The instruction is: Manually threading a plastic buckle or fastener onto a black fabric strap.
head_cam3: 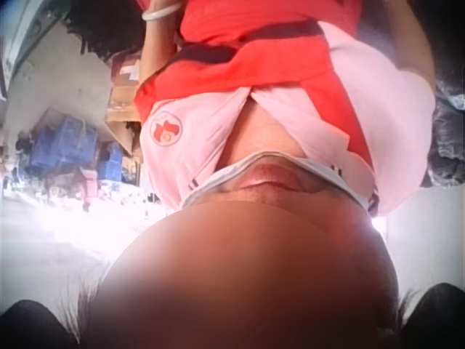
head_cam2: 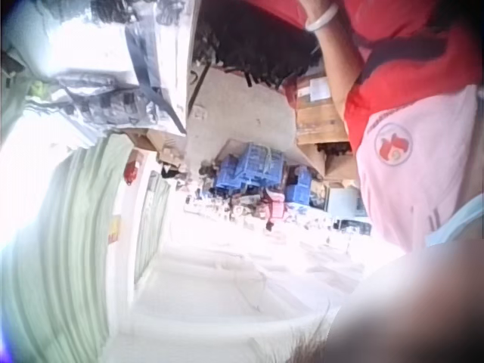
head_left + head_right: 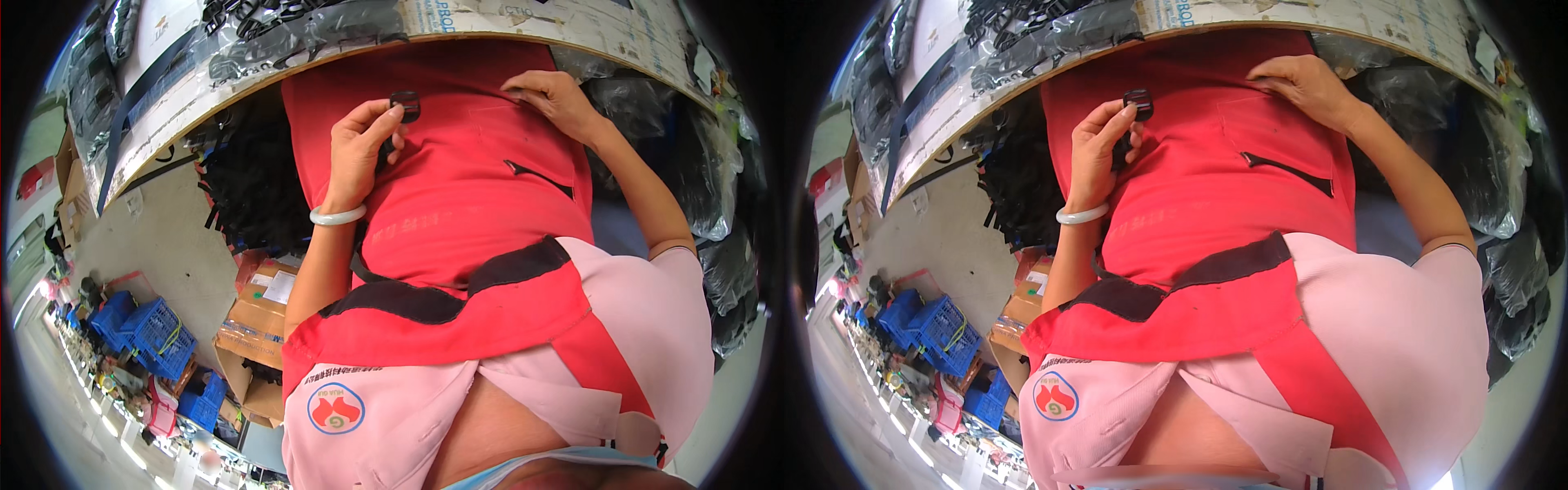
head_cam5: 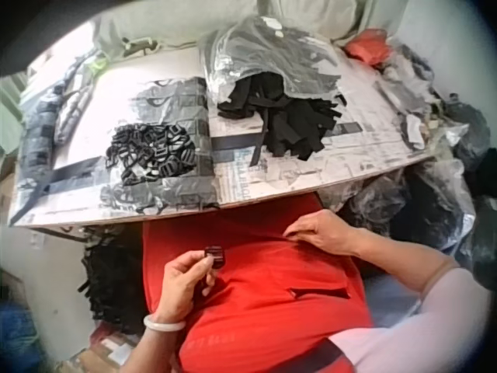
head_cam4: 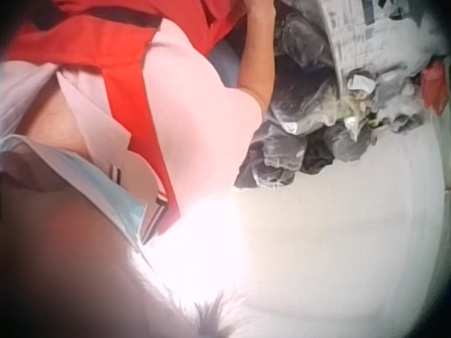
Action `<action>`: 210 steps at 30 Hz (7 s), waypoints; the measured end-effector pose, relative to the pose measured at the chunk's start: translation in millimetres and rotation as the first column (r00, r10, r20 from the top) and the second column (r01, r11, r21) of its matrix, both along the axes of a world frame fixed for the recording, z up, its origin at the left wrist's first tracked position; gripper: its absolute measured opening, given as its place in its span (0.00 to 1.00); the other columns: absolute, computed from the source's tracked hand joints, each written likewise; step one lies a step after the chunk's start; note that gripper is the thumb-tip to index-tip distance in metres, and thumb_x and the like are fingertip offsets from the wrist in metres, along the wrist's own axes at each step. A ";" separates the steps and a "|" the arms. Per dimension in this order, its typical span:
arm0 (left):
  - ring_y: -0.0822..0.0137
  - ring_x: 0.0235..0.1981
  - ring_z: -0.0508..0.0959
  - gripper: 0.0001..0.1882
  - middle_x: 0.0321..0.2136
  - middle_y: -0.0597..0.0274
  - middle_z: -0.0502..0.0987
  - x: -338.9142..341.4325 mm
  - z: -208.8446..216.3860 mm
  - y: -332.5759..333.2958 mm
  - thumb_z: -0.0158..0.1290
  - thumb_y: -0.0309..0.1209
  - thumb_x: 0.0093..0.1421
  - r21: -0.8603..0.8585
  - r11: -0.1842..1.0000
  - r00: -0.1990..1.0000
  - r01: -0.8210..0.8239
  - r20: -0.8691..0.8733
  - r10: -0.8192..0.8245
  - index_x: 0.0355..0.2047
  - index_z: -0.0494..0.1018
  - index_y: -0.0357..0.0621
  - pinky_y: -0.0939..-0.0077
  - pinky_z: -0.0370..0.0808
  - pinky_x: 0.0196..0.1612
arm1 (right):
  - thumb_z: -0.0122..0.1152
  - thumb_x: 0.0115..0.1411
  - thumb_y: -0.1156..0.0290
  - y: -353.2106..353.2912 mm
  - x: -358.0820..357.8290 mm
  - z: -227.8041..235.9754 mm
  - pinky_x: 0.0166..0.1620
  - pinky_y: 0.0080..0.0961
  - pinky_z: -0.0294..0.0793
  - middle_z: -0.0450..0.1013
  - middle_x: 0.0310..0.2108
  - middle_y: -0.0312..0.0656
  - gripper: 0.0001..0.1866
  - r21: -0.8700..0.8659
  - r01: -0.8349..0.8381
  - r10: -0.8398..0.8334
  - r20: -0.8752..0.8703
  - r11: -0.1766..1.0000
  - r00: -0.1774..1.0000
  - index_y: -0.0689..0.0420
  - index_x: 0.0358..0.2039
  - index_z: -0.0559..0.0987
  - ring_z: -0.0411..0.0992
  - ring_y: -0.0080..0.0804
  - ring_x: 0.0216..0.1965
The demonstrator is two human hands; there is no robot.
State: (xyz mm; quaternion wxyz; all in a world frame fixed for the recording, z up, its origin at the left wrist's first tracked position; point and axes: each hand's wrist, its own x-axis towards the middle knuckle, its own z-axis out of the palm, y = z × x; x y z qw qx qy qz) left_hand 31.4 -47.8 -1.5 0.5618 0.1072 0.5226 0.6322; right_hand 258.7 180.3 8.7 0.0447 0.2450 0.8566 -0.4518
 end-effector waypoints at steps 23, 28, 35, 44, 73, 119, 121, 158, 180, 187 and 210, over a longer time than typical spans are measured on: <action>0.70 0.19 0.72 0.08 0.20 0.59 0.74 5.7 -4.5 3.7 0.60 0.19 0.53 0.332 0.939 0.422 -0.093 -0.841 0.339 0.35 0.78 0.37 0.79 0.68 0.23 | 0.54 0.66 0.62 -89.4 -103.8 14.8 0.28 0.13 0.70 0.71 0.22 0.31 0.11 -0.963 0.134 -0.433 0.020 0.234 0.901 0.57 0.34 0.74 0.69 0.15 0.23; 0.67 0.20 0.74 0.08 0.22 0.58 0.75 5.9 -7.3 4.3 0.60 0.19 0.52 0.338 0.939 0.342 -0.060 -0.877 0.337 0.35 0.78 0.37 0.76 0.70 0.24 | 0.54 0.66 0.63 -90.9 -106.9 11.7 0.28 0.12 0.70 0.71 0.24 0.32 0.11 -0.988 0.098 -0.475 0.030 0.119 0.879 0.58 0.38 0.73 0.69 0.16 0.23; 0.66 0.21 0.75 0.08 0.23 0.58 0.75 7.3 -9.5 2.2 0.60 0.20 0.52 0.246 0.969 0.293 0.003 -0.927 0.235 0.34 0.77 0.38 0.75 0.71 0.24 | 0.58 0.64 0.62 -93.6 -109.5 -4.9 0.28 0.15 0.74 0.72 0.25 0.35 0.19 -0.833 0.261 -0.550 -0.060 0.487 0.833 0.62 0.49 0.70 0.71 0.18 0.24; 0.71 0.20 0.73 0.07 0.20 0.58 0.75 7.1 -10.4 9.0 0.61 0.20 0.52 0.177 0.984 0.304 -0.035 -0.936 0.179 0.33 0.79 0.36 0.80 0.69 0.25 | 0.56 0.65 0.65 -97.0 -118.7 -7.0 0.22 0.13 0.66 0.68 0.19 0.32 0.16 -0.723 0.374 -0.612 -0.084 0.580 0.786 0.58 0.50 0.70 0.65 0.15 0.17; 0.58 0.21 0.75 0.06 0.21 0.58 0.72 14.8 -22.3 12.6 0.60 0.24 0.51 0.137 0.990 0.222 0.037 -0.967 0.125 0.27 0.73 0.40 0.69 0.73 0.24 | 0.53 0.66 0.67 -92.9 -125.9 -36.9 0.20 0.16 0.64 0.70 0.19 0.33 0.12 -0.531 0.346 -0.532 -0.246 0.773 0.810 0.58 0.47 0.73 0.64 0.15 0.16; 0.74 0.18 0.72 0.13 0.26 0.58 0.78 -5.8 -15.0 10.8 0.57 0.31 0.61 0.062 0.995 0.985 -0.075 0.162 0.064 0.39 0.77 0.30 0.82 0.70 0.20 | 0.64 0.59 0.65 -72.7 -91.0 -22.2 0.36 0.14 0.68 0.72 0.28 0.27 0.10 -0.715 0.221 -0.360 -0.045 0.663 0.932 0.55 0.38 0.81 0.69 0.16 0.32; 0.74 0.18 0.72 0.12 0.24 0.58 0.78 -2.9 -20.0 11.9 0.57 0.30 0.60 -0.020 1.000 0.998 -0.013 0.061 0.014 0.39 0.77 0.31 0.82 0.70 0.19 | 0.63 0.60 0.67 -79.6 -94.8 -26.2 0.36 0.14 0.69 0.74 0.28 0.30 0.10 -0.434 0.118 -0.303 -0.386 0.893 0.871 0.59 0.37 0.81 0.70 0.18 0.30; 0.77 0.17 0.71 0.08 0.20 0.64 0.76 -26.1 28.9 -53.5 0.54 0.25 0.62 0.027 0.998 0.977 -0.048 -0.209 0.053 0.39 0.78 0.33 0.86 0.66 0.19 | 0.59 0.62 0.62 -89.1 -145.9 7.8 0.20 0.12 0.61 0.67 0.21 0.28 0.12 -0.807 0.104 -0.218 -0.031 0.582 0.975 0.58 0.35 0.78 0.64 0.13 0.18; 0.79 0.13 0.68 0.22 0.22 0.66 0.74 -12.5 15.9 -15.1 0.42 0.43 0.70 0.111 0.974 0.975 -0.196 -0.080 0.205 0.47 0.73 0.36 0.87 0.62 0.14 | 0.59 0.58 0.80 -121.2 -148.9 24.0 0.26 0.18 0.72 0.75 0.25 0.39 0.04 -0.661 -0.076 -0.066 -0.188 0.746 0.980 0.65 0.34 0.75 0.75 0.22 0.24; 0.82 0.17 0.70 0.11 0.23 0.67 0.76 -20.1 12.0 -3.5 0.53 0.31 0.64 -0.012 0.997 0.927 0.077 -0.368 -0.075 0.42 0.77 0.37 0.88 0.63 0.19 | 0.57 0.61 0.72 -70.2 -122.9 14.5 0.23 0.20 0.71 0.74 0.21 0.38 0.08 -0.614 0.021 -0.133 -0.136 0.789 0.982 0.64 0.31 0.79 0.73 0.22 0.20; 0.77 0.16 0.70 0.12 0.20 0.64 0.75 -26.9 23.4 45.5 0.52 0.32 0.64 0.064 0.985 0.982 -0.158 0.113 0.150 0.44 0.75 0.37 0.86 0.62 0.17 | 0.56 0.64 0.70 -47.2 -122.0 49.4 0.37 0.18 0.72 0.78 0.30 0.38 0.10 -0.688 -0.003 -0.216 -0.232 0.726 0.948 0.65 0.35 0.78 0.74 0.20 0.32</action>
